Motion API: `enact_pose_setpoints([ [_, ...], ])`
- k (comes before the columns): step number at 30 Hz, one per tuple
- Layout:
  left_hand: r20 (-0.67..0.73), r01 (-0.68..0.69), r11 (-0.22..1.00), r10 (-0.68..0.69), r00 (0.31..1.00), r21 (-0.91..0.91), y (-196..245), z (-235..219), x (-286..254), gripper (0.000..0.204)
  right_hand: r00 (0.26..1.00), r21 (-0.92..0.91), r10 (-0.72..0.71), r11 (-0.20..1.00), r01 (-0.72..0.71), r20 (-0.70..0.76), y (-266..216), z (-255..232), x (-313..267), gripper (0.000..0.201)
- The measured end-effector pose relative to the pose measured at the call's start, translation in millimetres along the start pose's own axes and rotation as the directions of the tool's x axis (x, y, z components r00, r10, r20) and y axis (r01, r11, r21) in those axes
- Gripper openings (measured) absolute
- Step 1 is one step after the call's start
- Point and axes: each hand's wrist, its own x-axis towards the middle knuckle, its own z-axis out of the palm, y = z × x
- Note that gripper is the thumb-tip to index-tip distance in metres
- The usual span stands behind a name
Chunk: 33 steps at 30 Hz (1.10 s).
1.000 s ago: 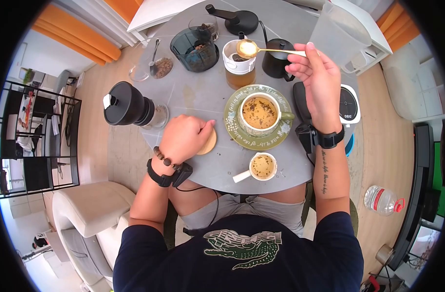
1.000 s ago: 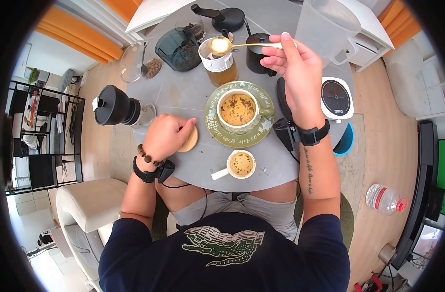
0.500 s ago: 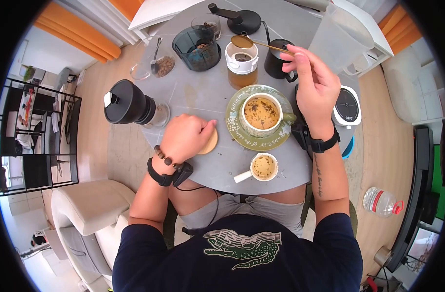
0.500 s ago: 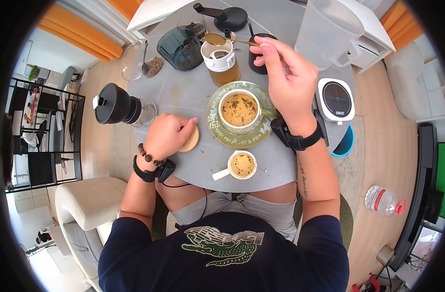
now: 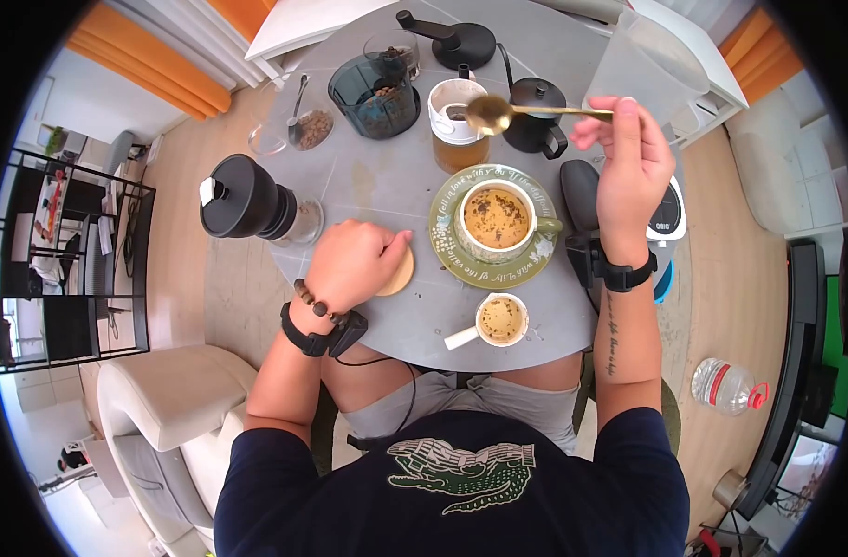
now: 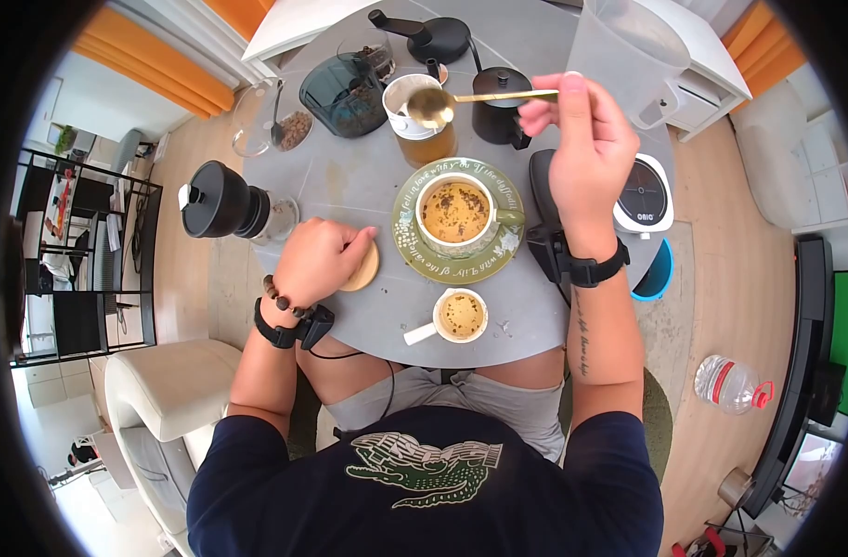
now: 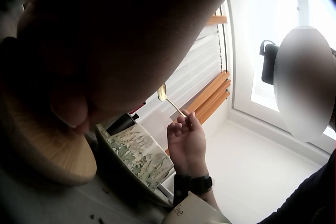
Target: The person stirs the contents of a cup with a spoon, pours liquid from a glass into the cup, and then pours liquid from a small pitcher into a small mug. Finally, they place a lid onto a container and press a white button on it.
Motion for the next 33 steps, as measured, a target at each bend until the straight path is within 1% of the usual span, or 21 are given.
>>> enact_pose_setpoints([
  [2, 0.000, -0.001, 1.000, 0.001, 1.000, -0.007, 0, 0, 0, 0.050, 1.000, 0.025, 0.005, 1.000, -0.005, -0.009, 0, -8, 1, 0.036],
  [5, 0.013, 0.006, 1.000, -0.006, 1.000, -0.001, 0, -1, 0, 0.050, 1.000, -0.002, 0.004, 1.000, -0.004, 0.030, -1, -14, 0, 0.034],
  [7, 0.002, -0.007, 1.000, 0.007, 1.000, 0.006, 0, 0, 0, 0.050, 0.989, -0.123, 0.045, 0.992, -0.028, 0.138, -5, -11, -2, 0.031],
  [8, 0.003, -0.008, 1.000, 0.008, 1.000, 0.006, 0, 0, 0, 0.050, 0.989, -0.124, 0.045, 0.992, -0.028, 0.138, -6, -10, -3, 0.031],
  [10, -0.004, -0.004, 1.000, 0.004, 1.000, -0.002, 0, 0, 0, 0.050, 0.961, -0.278, 0.015, 0.958, 0.065, 0.276, -8, -7, -4, 0.028],
  [11, -0.004, -0.004, 1.000, 0.004, 1.000, -0.002, 0, 0, 0, 0.050, 0.954, -0.304, 0.007, 0.948, 0.088, 0.300, -9, -4, -5, 0.026],
  [12, -0.005, -0.002, 1.000, 0.002, 1.000, -0.004, 0, 0, 0, 0.050, 0.954, -0.304, 0.008, 0.948, 0.088, 0.301, -9, -3, -5, 0.026],
  [15, 0.000, 0.004, 1.000, -0.004, 1.000, -0.004, 2, -2, 0, 0.049, 0.917, -0.348, 0.008, 0.926, 0.144, 0.400, -8, -2, -6, 0.024],
  [16, 0.007, 0.008, 1.000, -0.008, 1.000, -0.002, 3, -2, 0, 0.049, 0.917, -0.349, 0.008, 0.926, 0.144, 0.400, -7, -1, -6, 0.024],
  [18, 0.010, 0.013, 1.000, -0.013, 1.000, -0.001, 3, -2, 0, 0.049, 0.900, -0.342, 0.050, 0.933, 0.112, 0.432, -6, -1, -6, 0.025],
  [19, 0.014, 0.018, 1.000, -0.018, 1.000, 0.001, 3, -2, 0, 0.049, 0.900, -0.343, 0.050, 0.933, 0.113, 0.433, -6, -2, -6, 0.025],
  [21, 0.016, 0.019, 1.000, -0.019, 1.000, 0.002, 3, -2, 1, 0.049, 0.870, -0.364, 0.105, 0.927, 0.090, 0.481, -6, -3, -6, 0.026],
  [25, 0.012, 0.018, 1.000, -0.018, 1.000, 0.010, 2, -1, 0, 0.048, 0.865, -0.308, 0.100, 0.949, 0.066, 0.492, -10, 7, -10, 0.026],
  [27, 0.011, 0.017, 1.000, -0.017, 1.000, 0.009, 2, -1, 0, 0.048, 0.881, -0.279, 0.048, 0.955, 0.097, 0.470, -8, 9, -11, 0.026],
  [28, 0.010, 0.015, 1.000, -0.015, 1.000, 0.008, 2, -1, 0, 0.047, 0.881, -0.279, 0.048, 0.955, 0.097, 0.470, -7, 10, -11, 0.026],
  [30, 0.011, 0.016, 1.000, -0.016, 1.000, 0.011, 2, -2, 1, 0.048, 0.907, -0.308, 0.005, 0.941, 0.138, 0.420, -6, 10, -11, 0.026],
  [31, 0.012, 0.017, 1.000, -0.017, 1.000, 0.015, 2, -2, 1, 0.048, 0.907, -0.308, 0.004, 0.941, 0.138, 0.421, -6, 8, -10, 0.026],
  [33, 0.007, 0.012, 1.000, -0.012, 1.000, 0.011, 1, -1, 0, 0.048, 0.903, -0.394, 0.056, 0.910, 0.130, 0.426, -7, 3, -8, 0.026],
])
